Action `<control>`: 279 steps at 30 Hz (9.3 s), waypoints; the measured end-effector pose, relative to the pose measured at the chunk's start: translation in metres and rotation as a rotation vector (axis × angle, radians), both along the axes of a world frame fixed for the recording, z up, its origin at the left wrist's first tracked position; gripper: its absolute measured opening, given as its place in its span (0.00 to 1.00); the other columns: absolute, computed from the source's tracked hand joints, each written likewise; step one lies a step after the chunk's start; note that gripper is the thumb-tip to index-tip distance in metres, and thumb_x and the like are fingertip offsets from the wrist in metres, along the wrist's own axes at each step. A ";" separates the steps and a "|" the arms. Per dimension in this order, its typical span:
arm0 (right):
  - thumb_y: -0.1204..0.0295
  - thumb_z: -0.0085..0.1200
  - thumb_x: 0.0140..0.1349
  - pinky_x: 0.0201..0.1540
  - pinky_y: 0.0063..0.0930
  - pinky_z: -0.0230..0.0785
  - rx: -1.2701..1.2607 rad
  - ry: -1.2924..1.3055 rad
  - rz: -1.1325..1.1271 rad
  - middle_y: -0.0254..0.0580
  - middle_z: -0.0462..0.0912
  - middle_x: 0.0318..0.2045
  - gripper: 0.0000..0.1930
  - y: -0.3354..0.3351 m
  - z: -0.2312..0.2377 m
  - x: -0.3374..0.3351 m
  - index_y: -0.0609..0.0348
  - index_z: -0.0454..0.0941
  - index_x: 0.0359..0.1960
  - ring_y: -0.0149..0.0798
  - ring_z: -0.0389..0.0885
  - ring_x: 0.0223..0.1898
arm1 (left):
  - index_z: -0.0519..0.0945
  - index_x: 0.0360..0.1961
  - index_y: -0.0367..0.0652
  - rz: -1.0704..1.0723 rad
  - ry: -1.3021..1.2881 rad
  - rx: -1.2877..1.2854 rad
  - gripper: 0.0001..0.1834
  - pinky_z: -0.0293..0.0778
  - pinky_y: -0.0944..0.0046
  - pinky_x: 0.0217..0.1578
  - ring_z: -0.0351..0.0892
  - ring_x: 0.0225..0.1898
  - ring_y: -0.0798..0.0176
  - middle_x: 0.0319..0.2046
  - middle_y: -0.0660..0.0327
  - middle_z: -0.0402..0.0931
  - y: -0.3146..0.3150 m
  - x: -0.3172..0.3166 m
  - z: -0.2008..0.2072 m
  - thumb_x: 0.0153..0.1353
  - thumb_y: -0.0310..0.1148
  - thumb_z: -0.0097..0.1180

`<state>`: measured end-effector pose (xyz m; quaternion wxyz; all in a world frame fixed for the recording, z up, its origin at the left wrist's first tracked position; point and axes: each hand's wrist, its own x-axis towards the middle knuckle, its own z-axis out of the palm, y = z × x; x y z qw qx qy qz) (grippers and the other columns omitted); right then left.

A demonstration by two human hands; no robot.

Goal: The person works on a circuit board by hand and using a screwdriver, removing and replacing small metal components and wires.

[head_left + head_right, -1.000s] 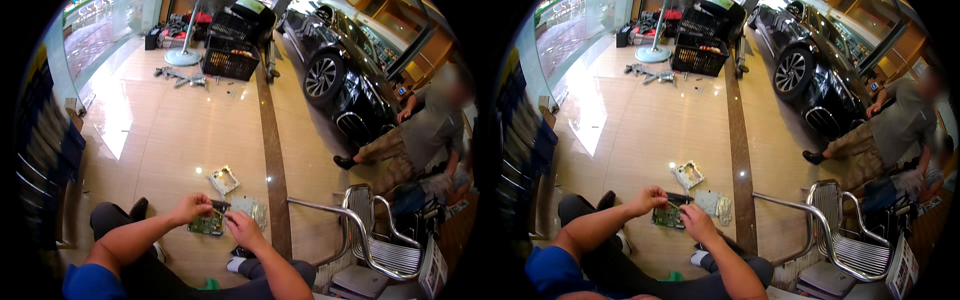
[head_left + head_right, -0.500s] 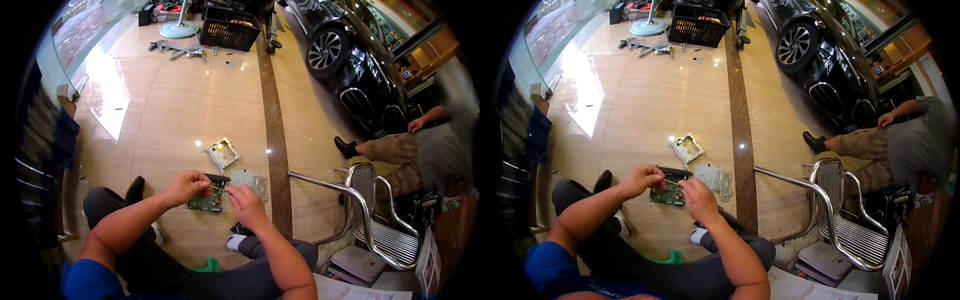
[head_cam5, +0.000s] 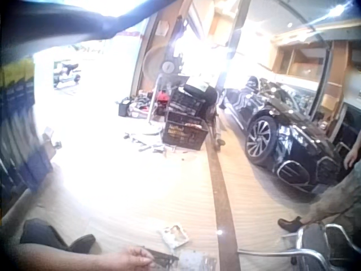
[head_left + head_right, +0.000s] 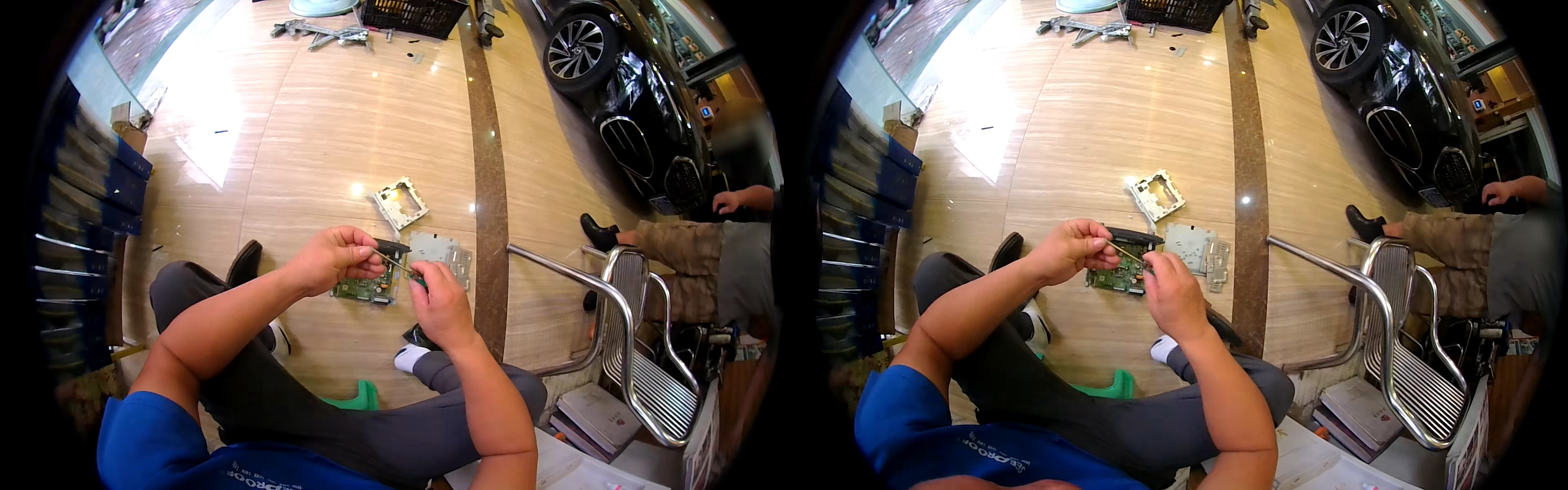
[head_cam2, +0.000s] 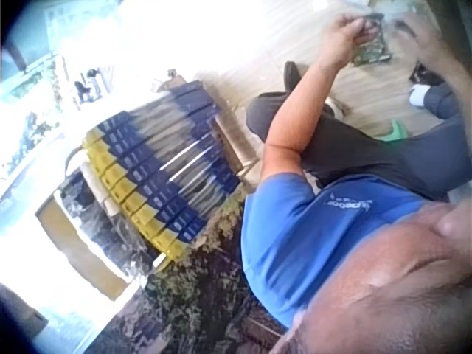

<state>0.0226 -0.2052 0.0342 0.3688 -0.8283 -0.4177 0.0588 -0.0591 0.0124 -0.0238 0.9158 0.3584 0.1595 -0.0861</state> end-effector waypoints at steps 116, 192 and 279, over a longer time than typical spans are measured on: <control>0.82 0.61 0.59 0.32 0.26 0.73 0.123 -0.106 0.072 0.44 0.81 0.32 0.12 0.000 0.025 -0.003 0.62 0.82 0.45 0.38 0.81 0.30 | 0.75 0.35 0.42 -0.021 0.070 -0.055 0.14 0.80 0.57 0.38 0.78 0.27 0.63 0.25 0.64 0.75 -0.002 -0.005 0.008 0.75 0.39 0.45; 0.76 0.55 0.64 0.32 0.26 0.75 0.060 0.213 -0.092 0.44 0.85 0.27 0.12 0.008 0.017 -0.023 0.62 0.80 0.48 0.32 0.84 0.27 | 0.75 0.37 0.41 0.186 0.121 0.024 0.12 0.79 0.58 0.32 0.78 0.26 0.62 0.25 0.61 0.76 -0.009 -0.004 -0.004 0.73 0.38 0.49; 0.79 0.59 0.58 0.39 0.36 0.76 0.095 0.010 -0.020 0.54 0.83 0.35 0.10 0.004 0.022 -0.022 0.65 0.80 0.43 0.51 0.84 0.35 | 0.75 0.42 0.40 0.141 0.090 0.023 0.06 0.81 0.63 0.38 0.81 0.33 0.64 0.32 0.61 0.78 -0.016 -0.005 -0.018 0.69 0.30 0.54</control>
